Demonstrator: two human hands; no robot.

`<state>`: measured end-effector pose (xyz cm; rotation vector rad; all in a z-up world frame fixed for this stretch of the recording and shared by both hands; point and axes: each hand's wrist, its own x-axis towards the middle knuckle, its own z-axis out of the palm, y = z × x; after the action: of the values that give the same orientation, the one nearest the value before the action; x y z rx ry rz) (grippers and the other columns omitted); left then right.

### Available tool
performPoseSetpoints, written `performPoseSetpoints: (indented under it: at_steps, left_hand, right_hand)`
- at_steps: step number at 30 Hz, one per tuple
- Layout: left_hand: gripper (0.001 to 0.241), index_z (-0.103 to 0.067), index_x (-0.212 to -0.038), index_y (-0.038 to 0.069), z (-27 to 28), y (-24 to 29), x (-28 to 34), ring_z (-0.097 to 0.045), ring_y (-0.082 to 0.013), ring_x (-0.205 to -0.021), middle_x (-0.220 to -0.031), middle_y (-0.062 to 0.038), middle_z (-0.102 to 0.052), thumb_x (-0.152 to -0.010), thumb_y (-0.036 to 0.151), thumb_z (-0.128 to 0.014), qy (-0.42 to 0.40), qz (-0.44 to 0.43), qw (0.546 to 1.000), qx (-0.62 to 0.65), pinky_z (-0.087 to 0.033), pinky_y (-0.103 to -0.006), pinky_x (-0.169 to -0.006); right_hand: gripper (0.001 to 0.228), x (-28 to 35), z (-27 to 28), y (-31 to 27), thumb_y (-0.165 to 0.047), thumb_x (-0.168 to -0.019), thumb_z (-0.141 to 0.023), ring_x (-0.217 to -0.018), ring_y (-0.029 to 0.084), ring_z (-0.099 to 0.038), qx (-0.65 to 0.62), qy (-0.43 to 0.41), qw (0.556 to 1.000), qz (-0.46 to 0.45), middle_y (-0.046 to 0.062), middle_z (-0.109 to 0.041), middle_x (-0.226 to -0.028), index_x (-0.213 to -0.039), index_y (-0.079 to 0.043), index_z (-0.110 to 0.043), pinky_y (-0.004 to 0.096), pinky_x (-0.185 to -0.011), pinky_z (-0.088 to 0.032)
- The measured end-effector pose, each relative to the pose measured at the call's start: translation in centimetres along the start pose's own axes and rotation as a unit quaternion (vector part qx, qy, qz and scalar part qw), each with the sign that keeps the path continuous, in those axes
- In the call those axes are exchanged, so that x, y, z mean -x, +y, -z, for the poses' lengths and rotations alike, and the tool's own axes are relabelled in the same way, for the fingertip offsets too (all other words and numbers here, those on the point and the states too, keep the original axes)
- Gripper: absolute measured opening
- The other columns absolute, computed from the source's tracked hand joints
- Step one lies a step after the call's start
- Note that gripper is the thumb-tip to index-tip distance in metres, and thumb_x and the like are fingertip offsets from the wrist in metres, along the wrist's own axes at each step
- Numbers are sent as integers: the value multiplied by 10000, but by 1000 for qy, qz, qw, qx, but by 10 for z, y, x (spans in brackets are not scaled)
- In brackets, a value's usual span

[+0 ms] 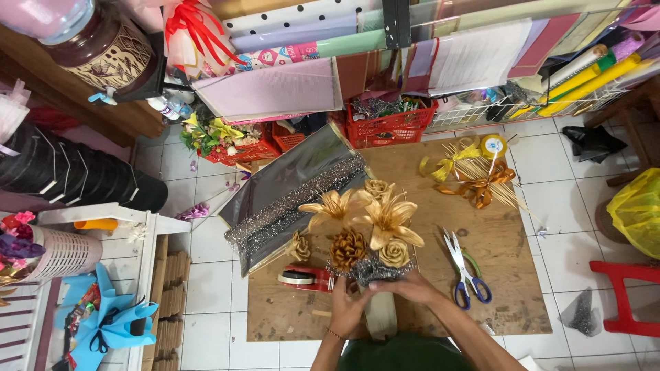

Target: The person assembles a bouquet of artificial gold flowers by cutting pieces of silver mesh with shears, wrapping the mesh around the flower stems, and securing it with tape.

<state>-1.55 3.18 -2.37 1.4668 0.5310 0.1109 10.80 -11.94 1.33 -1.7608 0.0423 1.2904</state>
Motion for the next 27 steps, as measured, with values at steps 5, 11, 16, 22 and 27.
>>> performPoseSetpoints:
  at_steps: [5, 11, 16, 22, 27]
  left_hand:
    - [479, -602, -1304, 77, -12, 8, -35, -666, -213, -1191, -1274, -101, -716, -863, 135, -780, 5, 44, 999, 16, -580, -368, -1020]
    - [799, -494, -1485, 138, -32, -29, -59, -614, -229, -1274, -1396, -93, -652, -826, 526, -726, 17, 176, 983, -51, -513, -395, -1078]
    - [728, -532, -1475, 163, -35, -3, -48, -594, -201, -1328, -1434, -57, -654, -904, 610, -584, -13, 156, 982, -103, -456, -353, -1113]
    - [620, -457, -1499, 87, 2, 38, -59, -667, -324, -1206, -1525, -164, -414, -1006, 438, -593, -57, 100, 952, -283, -685, -340, -867]
    - [471, -670, -1218, 43, 100, 30, -166, -663, -315, -1143, -1179, -147, -724, -1055, 441, -477, 132, -128, 880, -437, -591, -471, -960]
  right_hand:
    - [965, -32, 5, 26, -494, -689, -841, -1406, 202, -447, -36, 43, 995, 82, 63, -475, -1524, -1473, -109, -431, 356, -1182, -363]
    - [1133, -41, 19, 23, -563, -716, -788, -1531, 326, -338, -19, 57, 998, 9, 104, -257, -1693, -1620, -142, -249, 467, -1250, -330]
    - [1002, -45, 19, 35, -482, -731, -802, -1446, 243, -514, -55, 61, 996, 31, 80, -505, -1592, -1580, -138, -397, 367, -1199, -411]
    - [993, -28, 13, 21, -500, -810, -735, -1478, 334, -444, -29, 101, 994, -25, 166, -406, -1622, -1602, -95, -294, 486, -1210, -406]
    - [773, -59, 11, 55, -341, -785, -815, -1184, 213, -657, -116, 168, 979, 16, 115, -727, -1289, -1448, -31, -568, 291, -1035, -488]
